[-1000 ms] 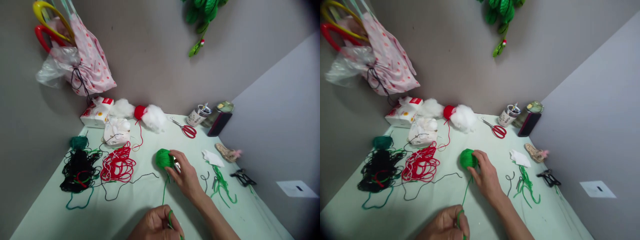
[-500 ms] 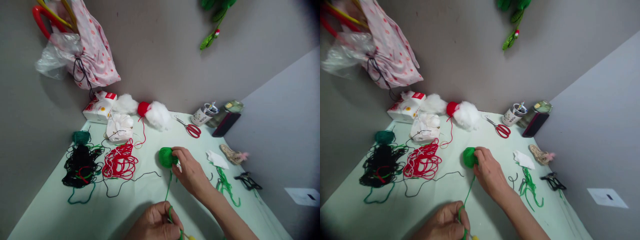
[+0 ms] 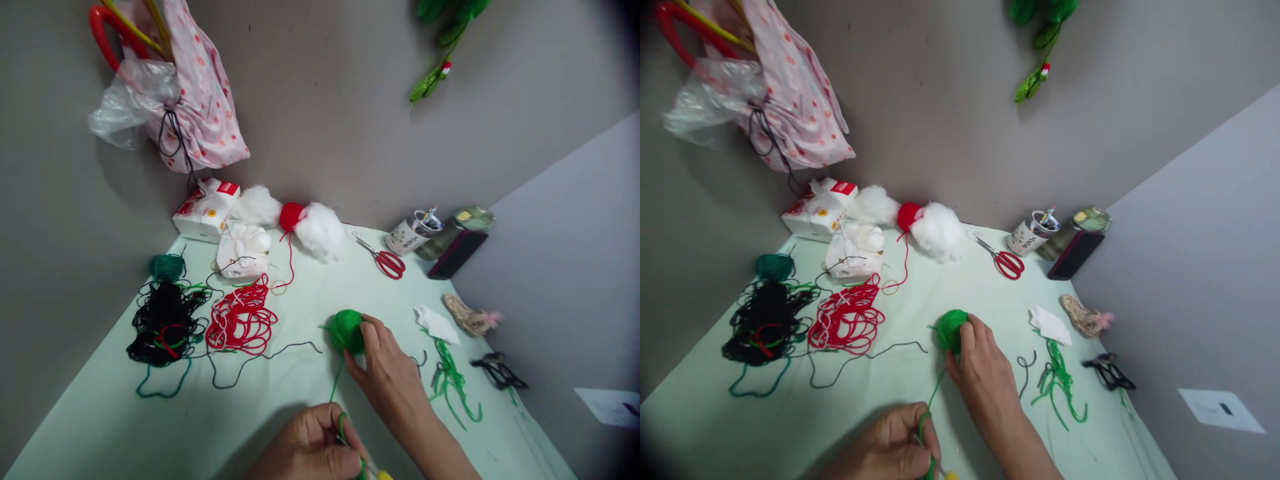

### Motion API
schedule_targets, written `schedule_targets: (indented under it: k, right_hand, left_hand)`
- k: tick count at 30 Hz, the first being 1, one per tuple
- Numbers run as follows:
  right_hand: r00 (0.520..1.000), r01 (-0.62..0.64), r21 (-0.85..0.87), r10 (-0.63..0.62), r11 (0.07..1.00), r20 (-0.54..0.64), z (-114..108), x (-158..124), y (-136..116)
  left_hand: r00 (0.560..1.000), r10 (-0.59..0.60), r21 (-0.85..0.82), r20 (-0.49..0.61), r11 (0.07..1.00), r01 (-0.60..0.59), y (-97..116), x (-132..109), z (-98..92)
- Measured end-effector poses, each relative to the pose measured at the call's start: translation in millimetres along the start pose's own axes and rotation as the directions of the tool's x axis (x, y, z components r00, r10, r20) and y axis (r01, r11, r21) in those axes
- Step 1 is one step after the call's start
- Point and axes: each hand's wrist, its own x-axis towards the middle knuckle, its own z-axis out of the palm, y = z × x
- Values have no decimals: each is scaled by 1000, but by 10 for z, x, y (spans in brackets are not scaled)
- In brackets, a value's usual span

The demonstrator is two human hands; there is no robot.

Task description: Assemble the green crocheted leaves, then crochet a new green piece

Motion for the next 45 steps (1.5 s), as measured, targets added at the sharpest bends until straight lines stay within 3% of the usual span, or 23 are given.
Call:
schedule_targets:
  k: [11, 19, 25, 35, 41, 45]
  right_hand:
    - [984, 96, -25, -98, 995, -147, 78, -190, -118]
    - [991, -99, -33, 95, 995, -98, 50, -195, -189]
    - [986, -58, -126, 38, 990, -161, 83, -215, -157]
    - [974, 13, -279, -76, 960, -214, 117, -491, -230]
    - [963, 97, -269, -158, 958, -218, -50, -519, -178]
    - [977, 5, -183, -44, 983, -209, -136, -503, -186]
  left_hand:
    - [1000, 21, 39, -6, 999, -20, -32, 25, -24]
    - [1000, 19, 45, 6, 999, -19, -65, 36, -28]
    - [999, 33, 26, -8, 999, -33, -80, 41, -35]
    - [1000, 12, 62, -4, 998, -11, -84, 27, -19]
    - [1000, 8, 71, 28, 997, -10, -134, 45, -14]
    - [999, 3, 77, 53, 997, -7, -162, 37, 11]
